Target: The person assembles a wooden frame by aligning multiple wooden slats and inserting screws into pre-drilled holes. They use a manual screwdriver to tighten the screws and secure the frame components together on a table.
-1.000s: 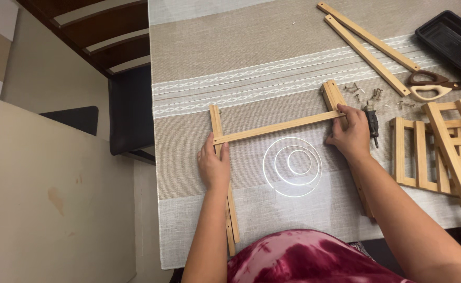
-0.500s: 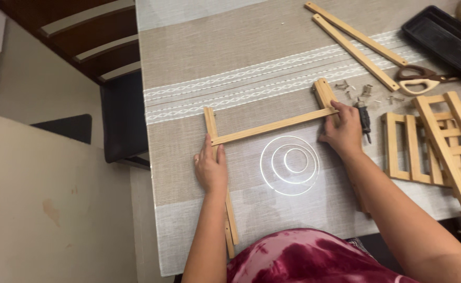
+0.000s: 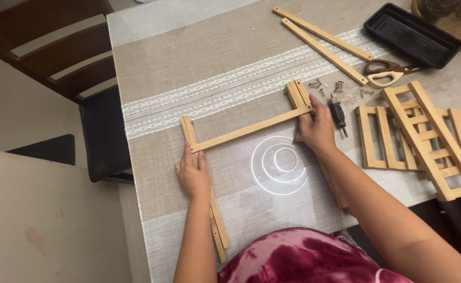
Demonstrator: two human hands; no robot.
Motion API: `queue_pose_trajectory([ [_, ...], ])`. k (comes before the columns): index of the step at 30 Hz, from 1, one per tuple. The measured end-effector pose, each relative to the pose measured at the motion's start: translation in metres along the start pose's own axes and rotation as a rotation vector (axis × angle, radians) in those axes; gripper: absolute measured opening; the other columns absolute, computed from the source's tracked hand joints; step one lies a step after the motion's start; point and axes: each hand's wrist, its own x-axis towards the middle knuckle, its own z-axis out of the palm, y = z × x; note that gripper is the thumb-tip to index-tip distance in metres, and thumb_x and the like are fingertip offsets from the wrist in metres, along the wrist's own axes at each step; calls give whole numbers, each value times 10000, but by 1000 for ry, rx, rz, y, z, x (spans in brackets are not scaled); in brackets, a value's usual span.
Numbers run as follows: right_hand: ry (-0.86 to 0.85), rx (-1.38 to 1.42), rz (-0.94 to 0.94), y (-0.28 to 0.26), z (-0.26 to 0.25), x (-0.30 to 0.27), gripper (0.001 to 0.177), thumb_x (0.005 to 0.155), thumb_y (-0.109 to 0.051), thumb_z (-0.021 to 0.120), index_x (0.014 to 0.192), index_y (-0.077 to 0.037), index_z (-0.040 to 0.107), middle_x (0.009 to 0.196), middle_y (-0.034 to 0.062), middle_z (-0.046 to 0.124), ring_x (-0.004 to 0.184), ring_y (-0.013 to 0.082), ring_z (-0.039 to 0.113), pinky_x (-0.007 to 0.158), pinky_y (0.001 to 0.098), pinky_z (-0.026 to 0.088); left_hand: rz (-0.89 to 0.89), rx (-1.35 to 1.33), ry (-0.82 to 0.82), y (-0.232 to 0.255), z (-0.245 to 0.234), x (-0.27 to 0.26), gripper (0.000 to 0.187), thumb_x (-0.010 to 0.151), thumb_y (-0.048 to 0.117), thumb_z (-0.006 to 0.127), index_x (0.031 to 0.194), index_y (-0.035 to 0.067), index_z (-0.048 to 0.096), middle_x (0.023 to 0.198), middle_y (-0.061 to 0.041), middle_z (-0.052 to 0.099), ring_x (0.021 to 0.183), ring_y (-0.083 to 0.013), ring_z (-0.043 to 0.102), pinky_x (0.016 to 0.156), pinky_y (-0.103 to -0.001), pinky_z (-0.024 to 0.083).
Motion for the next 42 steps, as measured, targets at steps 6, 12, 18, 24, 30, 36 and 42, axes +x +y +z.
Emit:
queue_pose_trajectory([
  [6,31,-37,-72,7,4,0,770,905,-55,733,1589,-88,382,1390,227,525,1209,356,604,1007,431,542,-71,13,-51,4,-3,0,520,977,361,645,1456,169,584,1279,-70,716,1150,-365,615,1003,-454,496],
  [12,32,-40,-57,17,3,3,773,905,-59,726,1588,-87,366,1388,239,559,1216,369,610,1038,452,518,-93,-3,-63,5,-5,1,514,973,349,646,1453,175,587,1276,-64,715,1135,-358,613,974,-453,511],
  [18,34,-64,-97,26,1,6,814,908,-40,729,1612,-93,324,1331,229,629,1203,377,622,1022,470,517,-24,7,-17,1,-1,0,517,984,341,653,1466,166,590,1268,-74,720,1123,-346,627,1005,-457,510],
  [24,-38,-18,-71,21,-6,7,887,868,-47,738,1621,-99,272,1361,252,583,1185,385,617,975,458,542,-83,-1,-56,3,-2,0,509,971,341,654,1447,172,589,1264,-67,721,1131,-360,619,951,-452,522],
  [30,-111,-46,-11,7,-21,3,891,871,-60,749,1623,-80,272,1374,258,612,1208,412,618,1018,467,512,-47,0,-22,3,-2,0,514,964,341,665,1446,172,602,1244,-77,731,1141,-364,624,980,-456,512],
  [36,-126,1,40,-2,-23,5,862,858,-69,731,1611,-84,312,1359,247,620,1209,388,625,1033,447,510,41,-39,10,-7,4,1,498,985,319,661,1433,109,606,1236,-146,723,1107,-319,681,1104,-462,435],
  [42,-84,4,-46,6,-26,3,717,902,-119,719,1548,-65,413,1360,237,618,1225,365,615,1048,438,491,118,-30,52,-13,6,-1,497,999,320,663,1427,74,607,1243,-178,717,1125,-329,679,1116,-472,418],
])
